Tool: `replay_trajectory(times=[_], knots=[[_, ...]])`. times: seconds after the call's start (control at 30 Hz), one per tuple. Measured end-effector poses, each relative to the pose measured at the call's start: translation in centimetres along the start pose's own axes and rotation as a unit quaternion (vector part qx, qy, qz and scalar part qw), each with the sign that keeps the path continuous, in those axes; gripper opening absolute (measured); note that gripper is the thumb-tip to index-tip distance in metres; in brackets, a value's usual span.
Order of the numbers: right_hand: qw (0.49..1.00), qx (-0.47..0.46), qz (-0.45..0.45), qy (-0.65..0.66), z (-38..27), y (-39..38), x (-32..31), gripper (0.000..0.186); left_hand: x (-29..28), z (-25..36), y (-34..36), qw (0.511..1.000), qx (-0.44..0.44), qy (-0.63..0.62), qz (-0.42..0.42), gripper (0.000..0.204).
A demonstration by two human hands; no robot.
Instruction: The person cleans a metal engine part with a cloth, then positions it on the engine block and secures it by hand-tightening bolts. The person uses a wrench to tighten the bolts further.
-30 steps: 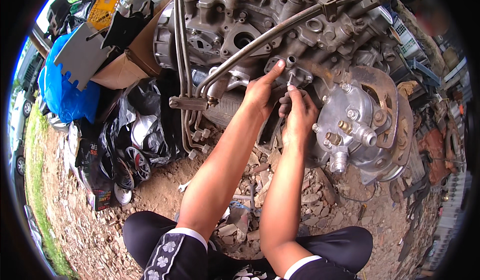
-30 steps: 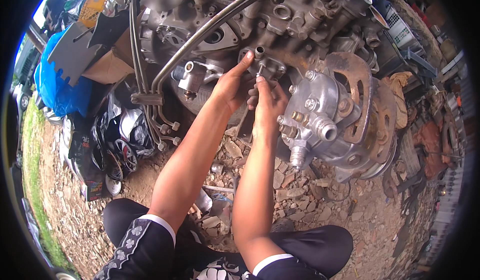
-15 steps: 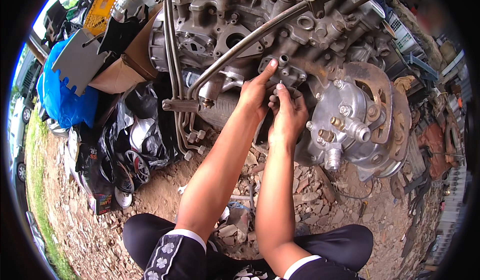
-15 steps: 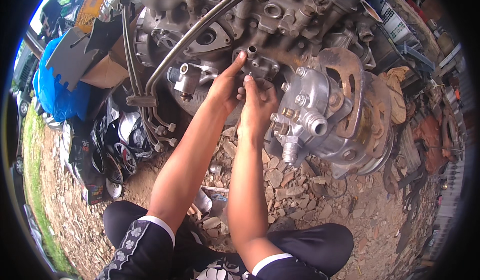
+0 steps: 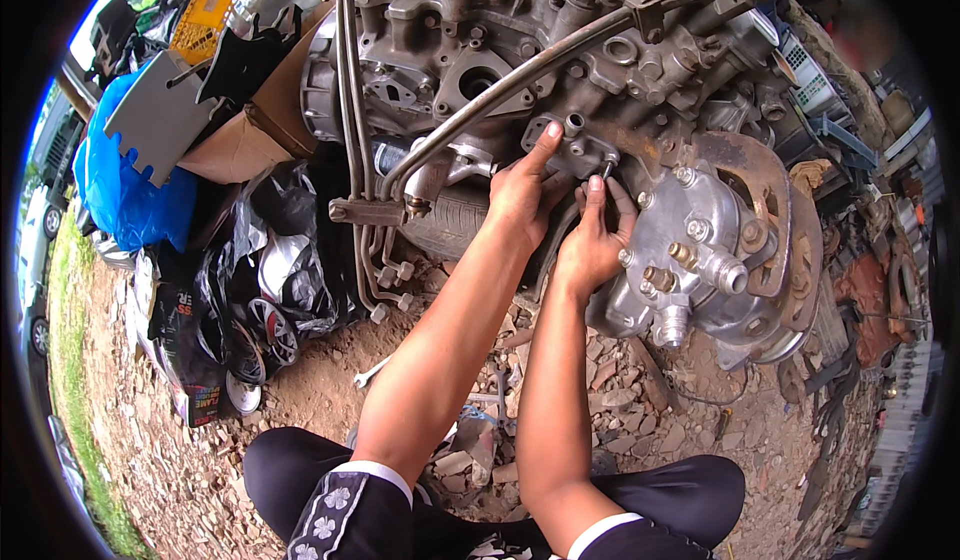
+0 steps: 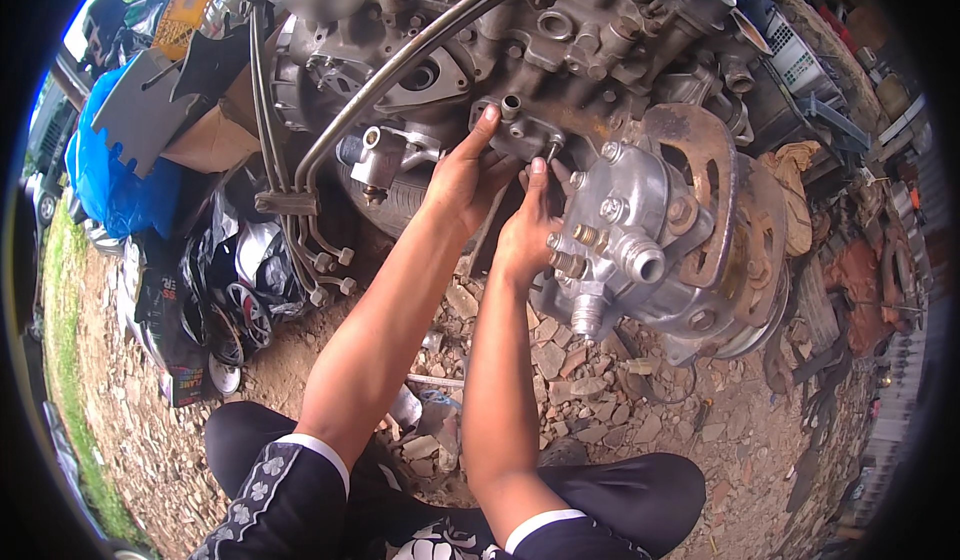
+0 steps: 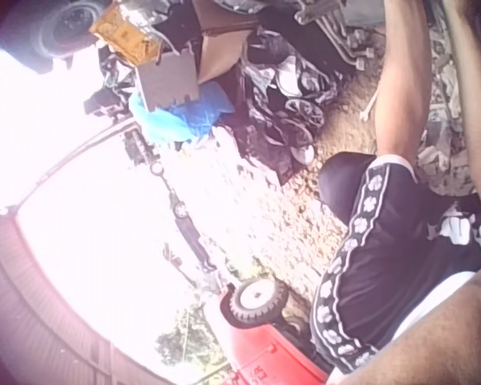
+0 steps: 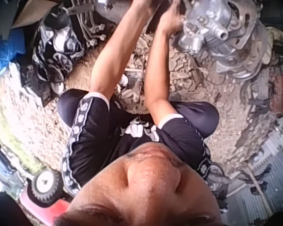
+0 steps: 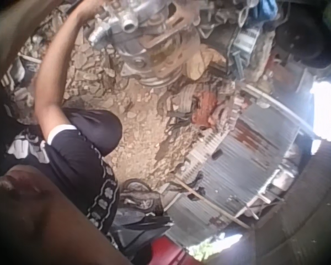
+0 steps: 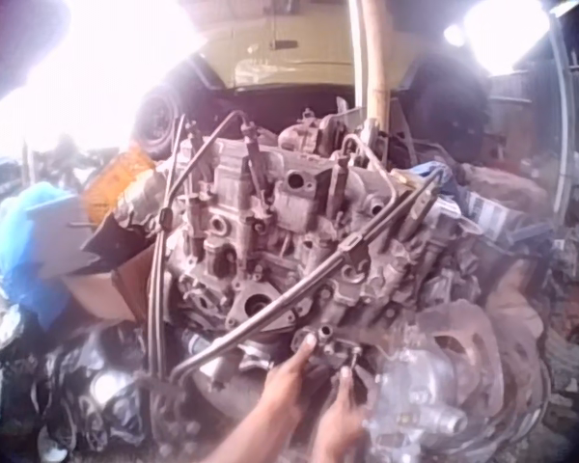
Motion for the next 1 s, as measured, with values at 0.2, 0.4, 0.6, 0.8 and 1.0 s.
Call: replay_trajectory(times=[0.2, 0.4, 0.6, 0.8, 1.0], knots=[[0.999, -0.019, 0.024, -0.033, -0.7, 0.1, 0.5, 0.032, 0.4, 0.6, -0.8, 0.999, 0.03, 0.023, -0.01, 0.053], [0.997, -0.053, -0.006, -0.059, -1.3, -0.2, 1.2, 0.029, 0.5, 0.8, -1.0, 0.999, 0.033, 0.039, -0.013, 0.056], [0.998, -0.033, 0.005, -0.045, -1.3, 0.0, 1.3, 0.034, 0.6, 0.4, -1.1, 0.999, 0.039, 0.024, 0.004, 0.057], [0.994, 0.096, 0.038, 0.042, -1.0, -0.3, 1.4, 0.038, 0.0, -0.2, -0.4, 0.999, 0.03, 0.012, 0.005, 0.055], [0.973, 0.214, 0.06, 0.062, -1.0, -0.6, 1.5, 0.04, -0.7, -0.5, 0.3, 0.999, 0.022, 0.007, 0.022, 0.051]])
Point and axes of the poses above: each hand's wrist, its own y-axis towards the middle knuckle, its own x-axis out of the palm, z = x × y, the point moved 5 cm from there along y, towards the middle knuckle, and after that the axes turned 1 degree about -x, right-handed, at the moved point
